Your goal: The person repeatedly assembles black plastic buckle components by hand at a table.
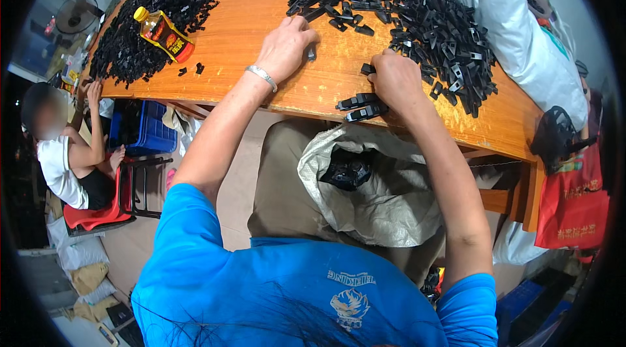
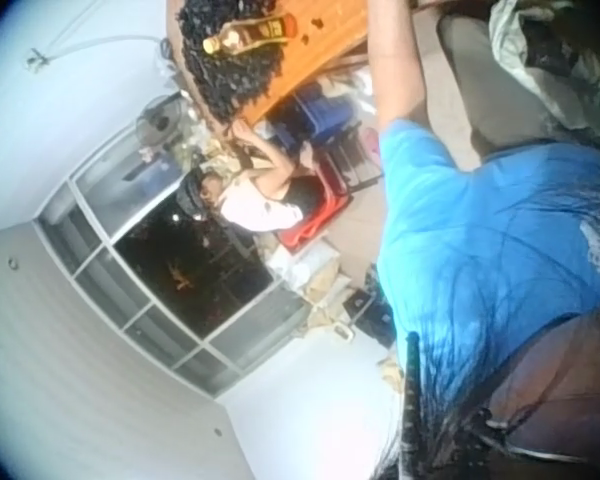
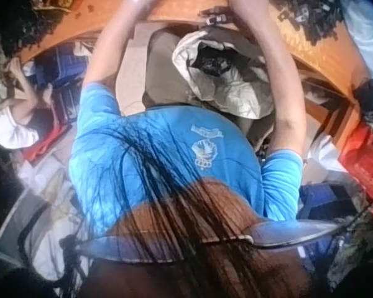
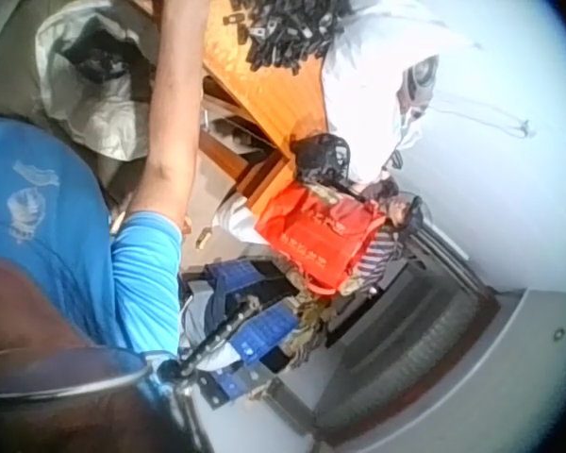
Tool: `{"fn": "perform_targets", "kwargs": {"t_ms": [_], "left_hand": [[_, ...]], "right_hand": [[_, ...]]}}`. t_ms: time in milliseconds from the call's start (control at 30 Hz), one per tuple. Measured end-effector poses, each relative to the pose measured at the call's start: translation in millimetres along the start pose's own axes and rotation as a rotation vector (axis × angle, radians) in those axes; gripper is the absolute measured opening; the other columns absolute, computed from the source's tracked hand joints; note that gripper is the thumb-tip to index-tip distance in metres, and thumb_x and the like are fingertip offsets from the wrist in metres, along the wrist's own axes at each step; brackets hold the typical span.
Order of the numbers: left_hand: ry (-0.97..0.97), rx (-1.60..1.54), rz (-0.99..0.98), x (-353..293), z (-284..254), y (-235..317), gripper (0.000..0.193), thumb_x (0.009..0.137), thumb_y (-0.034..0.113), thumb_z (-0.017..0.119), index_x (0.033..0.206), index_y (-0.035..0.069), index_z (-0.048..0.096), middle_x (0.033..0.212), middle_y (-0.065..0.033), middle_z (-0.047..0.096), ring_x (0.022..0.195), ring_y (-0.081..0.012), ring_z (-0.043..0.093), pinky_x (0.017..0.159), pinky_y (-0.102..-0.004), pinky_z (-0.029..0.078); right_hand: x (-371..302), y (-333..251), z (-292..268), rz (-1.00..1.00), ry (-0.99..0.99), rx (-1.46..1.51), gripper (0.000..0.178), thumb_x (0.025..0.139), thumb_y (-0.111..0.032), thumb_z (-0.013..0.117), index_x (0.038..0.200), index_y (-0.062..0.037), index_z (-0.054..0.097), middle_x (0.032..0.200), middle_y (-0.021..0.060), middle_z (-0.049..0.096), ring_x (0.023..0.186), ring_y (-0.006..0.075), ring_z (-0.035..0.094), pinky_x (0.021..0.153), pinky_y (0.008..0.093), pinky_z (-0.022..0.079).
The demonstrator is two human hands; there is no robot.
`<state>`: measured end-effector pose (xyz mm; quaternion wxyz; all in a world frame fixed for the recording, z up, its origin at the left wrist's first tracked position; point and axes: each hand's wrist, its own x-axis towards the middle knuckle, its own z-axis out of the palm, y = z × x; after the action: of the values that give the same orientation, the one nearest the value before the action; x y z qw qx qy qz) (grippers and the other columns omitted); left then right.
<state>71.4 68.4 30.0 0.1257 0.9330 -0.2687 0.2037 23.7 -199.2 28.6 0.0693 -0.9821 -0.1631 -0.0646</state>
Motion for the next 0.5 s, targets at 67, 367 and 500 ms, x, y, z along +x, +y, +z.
{"fn": "perform_targets", "kwargs": {"t_ms": [67,367,500], "left_hand": [[-0.018,0.016,0.085,1.9,3.2,-0.7,0.017,0.087,0.008,0.074,0.102,0.013,0.078,0.105,-0.0093,0.066,0.105,-0.0335,0.062,0.089,-0.0429,0.055],[0.038,-0.421,-0.097,-22.2,24.5,45.7,0.019,0.080,0.010,0.086,0.096,0.004,0.076,0.096,-0.0142,0.067,0.099,-0.0363,0.063,0.088,-0.0456,0.052],[0.023,-0.459,-0.162,-25.7,26.2,43.0,0.020,0.080,0.011,0.086,0.095,0.004,0.076,0.096,-0.0144,0.067,0.099,-0.0362,0.063,0.087,-0.0453,0.052]], "right_hand": [[-3.5,-3.1,-4.5,0.008,0.056,0.103,0.022,0.088,-0.021,0.080,0.104,-0.0055,0.078,0.098,0.0162,0.071,0.096,0.0388,0.071,0.083,0.0480,0.057],[1.2,-11.5,5.1,-0.022,0.187,0.386,0.020,0.088,-0.019,0.081,0.105,-0.0098,0.079,0.103,0.0115,0.070,0.094,0.0359,0.072,0.083,0.0472,0.057],[6.2,-3.4,7.9,-0.059,0.194,0.380,0.018,0.088,-0.016,0.080,0.106,-0.0104,0.080,0.103,0.0098,0.069,0.094,0.0346,0.071,0.082,0.0463,0.057]]}}
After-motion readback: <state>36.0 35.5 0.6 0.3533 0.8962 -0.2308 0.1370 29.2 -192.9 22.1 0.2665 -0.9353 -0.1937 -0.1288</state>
